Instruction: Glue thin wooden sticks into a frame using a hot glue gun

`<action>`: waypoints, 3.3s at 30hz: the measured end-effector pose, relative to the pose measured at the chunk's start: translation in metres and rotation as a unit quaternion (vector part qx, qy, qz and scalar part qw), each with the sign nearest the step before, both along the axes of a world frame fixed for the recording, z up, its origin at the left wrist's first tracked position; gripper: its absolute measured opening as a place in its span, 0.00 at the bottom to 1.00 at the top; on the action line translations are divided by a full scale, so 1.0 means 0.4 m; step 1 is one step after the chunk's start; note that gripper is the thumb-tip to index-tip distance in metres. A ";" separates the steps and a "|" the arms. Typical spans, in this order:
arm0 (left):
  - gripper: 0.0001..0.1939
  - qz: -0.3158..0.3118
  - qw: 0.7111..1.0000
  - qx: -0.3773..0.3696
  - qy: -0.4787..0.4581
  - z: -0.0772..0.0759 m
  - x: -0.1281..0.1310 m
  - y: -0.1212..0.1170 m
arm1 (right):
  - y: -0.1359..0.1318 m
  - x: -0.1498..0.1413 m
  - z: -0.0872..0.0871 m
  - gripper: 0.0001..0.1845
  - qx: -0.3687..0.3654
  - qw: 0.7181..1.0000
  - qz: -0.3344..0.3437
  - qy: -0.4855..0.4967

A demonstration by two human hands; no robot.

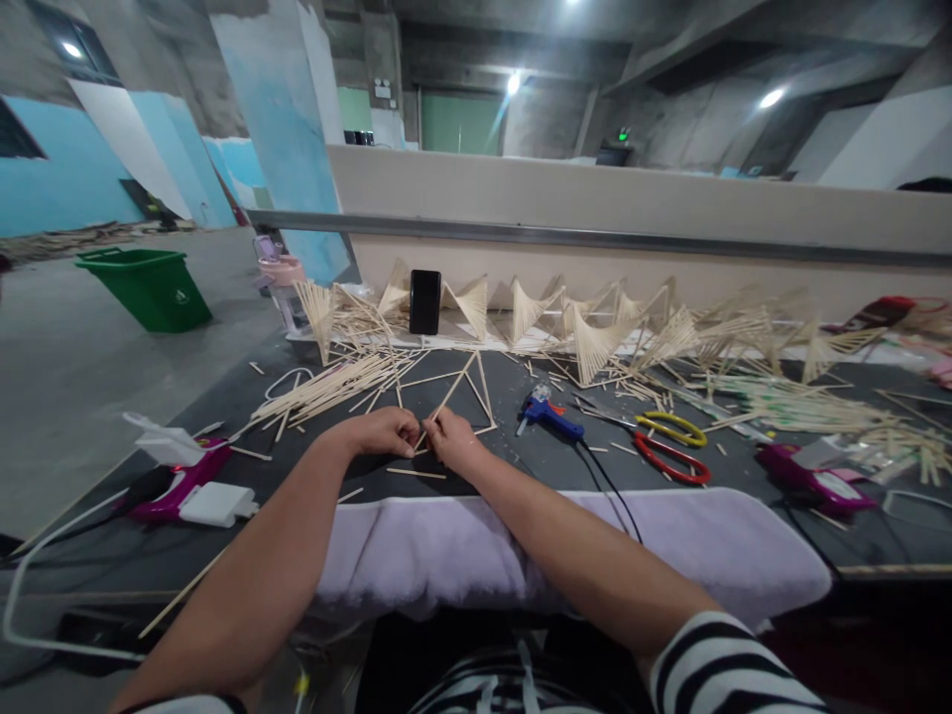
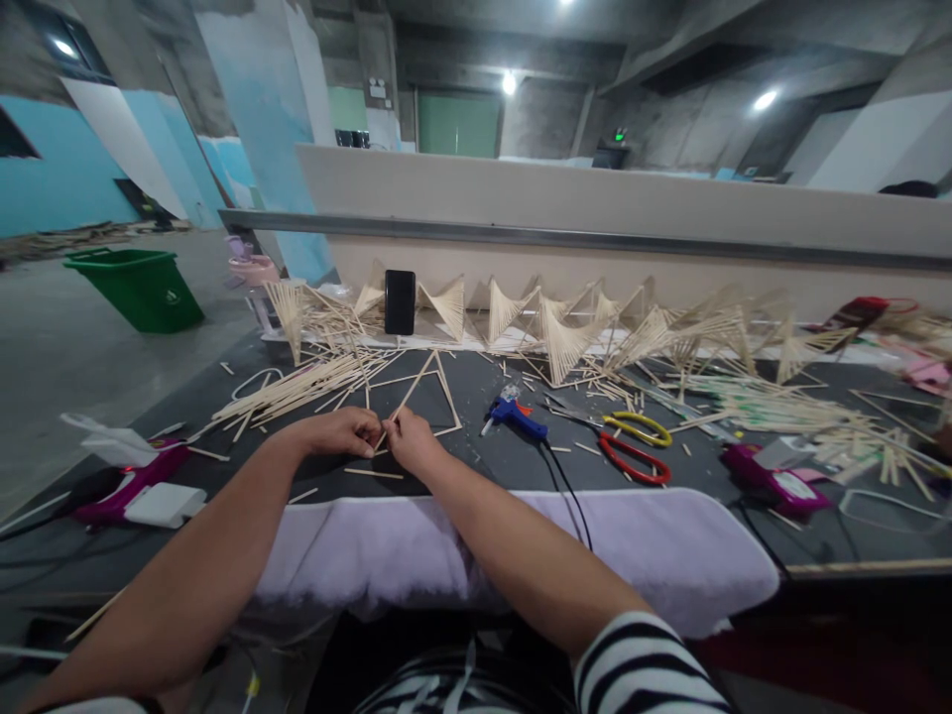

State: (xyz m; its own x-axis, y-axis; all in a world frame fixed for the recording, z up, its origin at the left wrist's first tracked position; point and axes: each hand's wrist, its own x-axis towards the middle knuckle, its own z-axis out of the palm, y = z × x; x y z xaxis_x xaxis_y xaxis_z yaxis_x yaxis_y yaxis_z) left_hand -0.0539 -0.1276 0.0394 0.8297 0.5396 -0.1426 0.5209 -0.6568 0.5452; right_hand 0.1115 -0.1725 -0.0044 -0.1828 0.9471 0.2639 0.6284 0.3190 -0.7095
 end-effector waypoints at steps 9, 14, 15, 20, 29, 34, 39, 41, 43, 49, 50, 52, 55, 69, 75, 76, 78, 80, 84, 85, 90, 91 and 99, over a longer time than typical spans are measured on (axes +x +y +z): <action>0.05 0.001 1.000 0.002 0.003 -0.002 0.001 -0.001 | -0.005 0.000 0.007 0.07 0.001 1.000 0.000 -0.001; 0.05 0.004 1.000 0.008 0.009 -0.001 0.001 -0.001 | -0.003 0.001 0.003 0.07 -0.006 1.000 0.006 -0.002; 0.05 0.004 1.000 0.008 0.009 0.001 0.001 -0.002 | -0.002 0.001 0.002 0.07 -0.007 1.000 0.007 0.000; 0.05 0.005 1.000 0.006 0.012 0.005 0.001 -0.004 | -0.003 0.002 0.003 0.06 -0.013 1.000 0.004 0.009; 0.08 0.001 1.000 -0.027 -0.009 0.004 -0.010 0.000 | -0.008 0.004 0.005 0.09 -0.110 0.982 0.039 0.149; 0.13 0.021 0.995 -0.094 -0.032 0.013 -0.033 0.004 | -0.008 0.010 0.020 0.13 -0.148 0.970 0.043 0.187; 0.12 0.139 0.989 0.002 -0.048 0.018 -0.057 0.023 | -0.023 0.038 0.062 0.15 -0.225 0.959 0.027 0.169; 0.11 0.206 0.976 0.062 -0.041 0.011 -0.057 0.035 | -0.047 0.068 0.090 0.16 -0.260 0.957 0.029 0.129; 0.11 0.267 0.957 0.107 -0.029 -0.002 -0.053 0.049 | -0.082 0.110 0.121 0.13 -0.275 0.958 0.065 0.054; 0.14 0.366 0.914 0.176 -0.014 -0.043 -0.040 0.098 | -0.152 0.234 0.171 0.09 -0.196 0.950 0.189 -0.154; 0.15 0.368 0.912 0.183 -0.014 -0.047 -0.039 0.105 | -0.152 0.243 0.168 0.10 -0.146 0.961 0.159 -0.174; 0.16 0.365 0.911 0.191 -0.012 -0.050 -0.036 0.116 | -0.147 0.251 0.154 0.10 -0.061 0.968 0.110 -0.219; 0.16 0.359 0.914 0.189 -0.007 -0.050 -0.031 0.129 | -0.142 0.241 0.127 0.12 -0.010 0.956 0.083 -0.280; 0.20 0.339 0.924 0.147 -0.098 -0.051 -0.024 0.141 | -0.100 0.239 0.077 0.15 0.013 0.929 -0.021 -0.371; 0.18 0.336 0.922 0.146 -0.124 -0.046 -0.024 0.140 | -0.065 0.249 0.088 0.18 0.026 0.915 -0.039 -0.401; 0.18 0.347 0.918 0.145 -0.123 -0.047 -0.027 0.140 | -0.055 0.252 0.090 0.18 0.023 0.912 -0.045 -0.408; 0.19 0.366 0.914 0.132 -0.111 -0.045 -0.033 0.135 | -0.036 0.260 0.093 0.16 0.018 0.908 -0.061 -0.415; 0.19 0.364 0.922 0.102 -0.086 -0.037 -0.039 0.127 | -0.021 0.269 0.096 0.16 0.021 0.904 -0.098 -0.415; 0.21 0.298 0.953 0.018 -0.055 -0.011 -0.054 0.108 | -0.020 0.273 0.090 0.15 0.016 0.902 -0.139 -0.408; 0.22 0.288 0.956 0.004 -0.055 -0.005 -0.058 0.105 | -0.024 0.270 0.086 0.15 0.011 0.905 -0.132 -0.405; 0.24 0.277 0.960 0.015 -0.048 -0.002 -0.072 0.102 | -0.046 0.250 0.068 0.15 0.013 0.915 -0.096 -0.391; 0.24 0.279 0.959 0.016 -0.048 -0.004 -0.073 0.102 | -0.045 0.248 0.066 0.14 0.015 0.916 -0.093 -0.389; 0.18 0.244 0.967 -0.055 -0.045 0.005 -0.077 0.084 | 0.022 0.255 0.067 0.15 0.013 0.913 -0.107 -0.393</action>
State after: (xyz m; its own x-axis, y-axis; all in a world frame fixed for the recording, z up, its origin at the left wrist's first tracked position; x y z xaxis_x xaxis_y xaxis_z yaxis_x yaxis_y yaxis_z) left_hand -0.0845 -0.0939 0.0415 0.4913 0.8562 -0.1601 0.7019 -0.2803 0.6548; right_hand 0.2137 -0.1638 0.0225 -0.1360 0.9787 0.1536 0.9903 0.1387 -0.0068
